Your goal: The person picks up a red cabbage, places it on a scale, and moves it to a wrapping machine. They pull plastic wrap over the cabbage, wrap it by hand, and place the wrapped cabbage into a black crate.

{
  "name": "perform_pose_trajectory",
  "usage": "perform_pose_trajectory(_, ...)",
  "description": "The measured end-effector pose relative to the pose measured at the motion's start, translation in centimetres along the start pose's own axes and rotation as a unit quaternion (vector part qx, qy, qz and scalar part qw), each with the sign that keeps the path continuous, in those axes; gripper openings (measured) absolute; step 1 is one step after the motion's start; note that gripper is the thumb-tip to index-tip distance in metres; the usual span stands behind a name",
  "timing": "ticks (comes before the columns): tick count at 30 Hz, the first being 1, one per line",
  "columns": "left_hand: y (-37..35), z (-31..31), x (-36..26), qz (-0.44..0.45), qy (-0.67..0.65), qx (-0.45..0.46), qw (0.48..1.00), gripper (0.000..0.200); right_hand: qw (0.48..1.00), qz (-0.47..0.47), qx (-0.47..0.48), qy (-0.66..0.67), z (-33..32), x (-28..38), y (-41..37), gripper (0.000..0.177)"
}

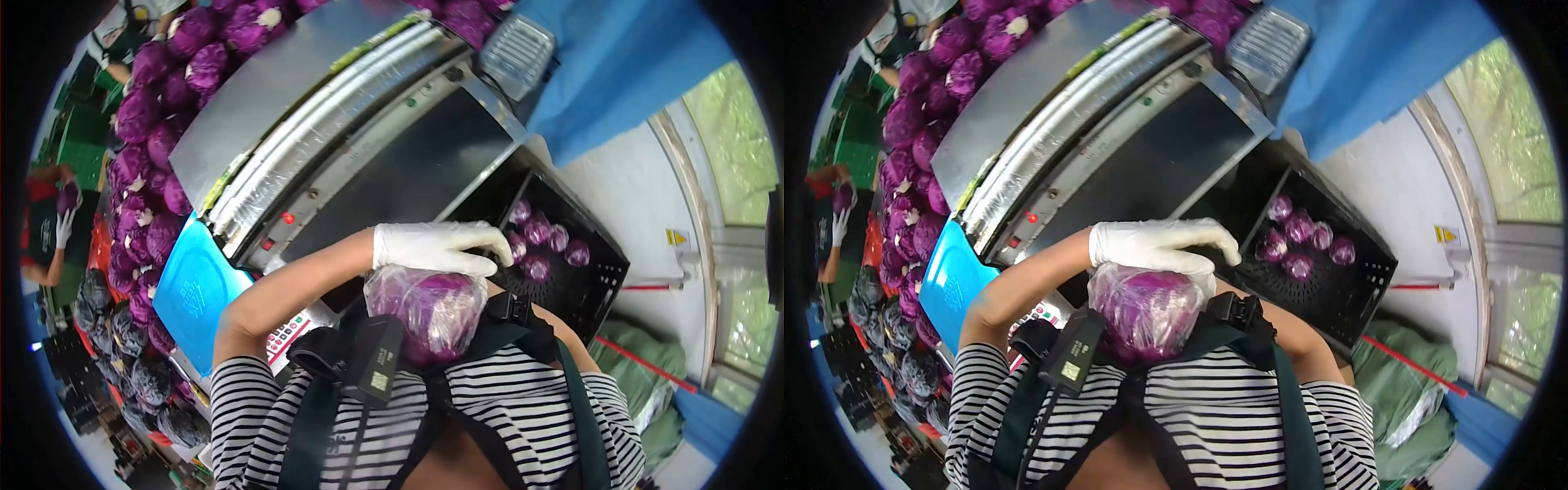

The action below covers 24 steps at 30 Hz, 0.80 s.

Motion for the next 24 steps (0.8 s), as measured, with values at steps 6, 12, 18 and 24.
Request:
perform_pose_trajectory(6, 2.6, 2.2, 2.5, -0.107, -0.268, 0.165, 0.943, 0.042, 0.991, -0.044, -0.11, -0.066, -3.2, -2.4, -6.4, 0.034)
perform_pose_trajectory(12, 8.1, 7.5, 1.9, -0.222, -0.073, -0.043, 0.972, 0.022, 0.902, -0.153, -0.333, -0.228, -9.7, -2.4, -19.3, 0.072)
perform_pose_trajectory(18, 14.1, 8.3, 17.1, -0.304, -0.309, -0.272, 0.859, 0.023, 0.895, -0.273, -0.351, -0.04, -14.0, -6.1, -23.8, 0.087)
perform_pose_trajectory(24, 24.5, 9.3, 25.0, -0.178, -0.058, -0.257, 0.948, 0.046, 0.788, -0.361, -0.439, 0.236, -24.8, -14.5, -30.3, 0.061)
Point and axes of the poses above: each hand's wrist, its own y-axis towards the middle knuckle, its own z-axis out of the palm, x = y × z, the point moved 2 cm from there along y, towards the middle knuckle, and after that the axes turned 13 degrees about -y, right-handed, at the moved point
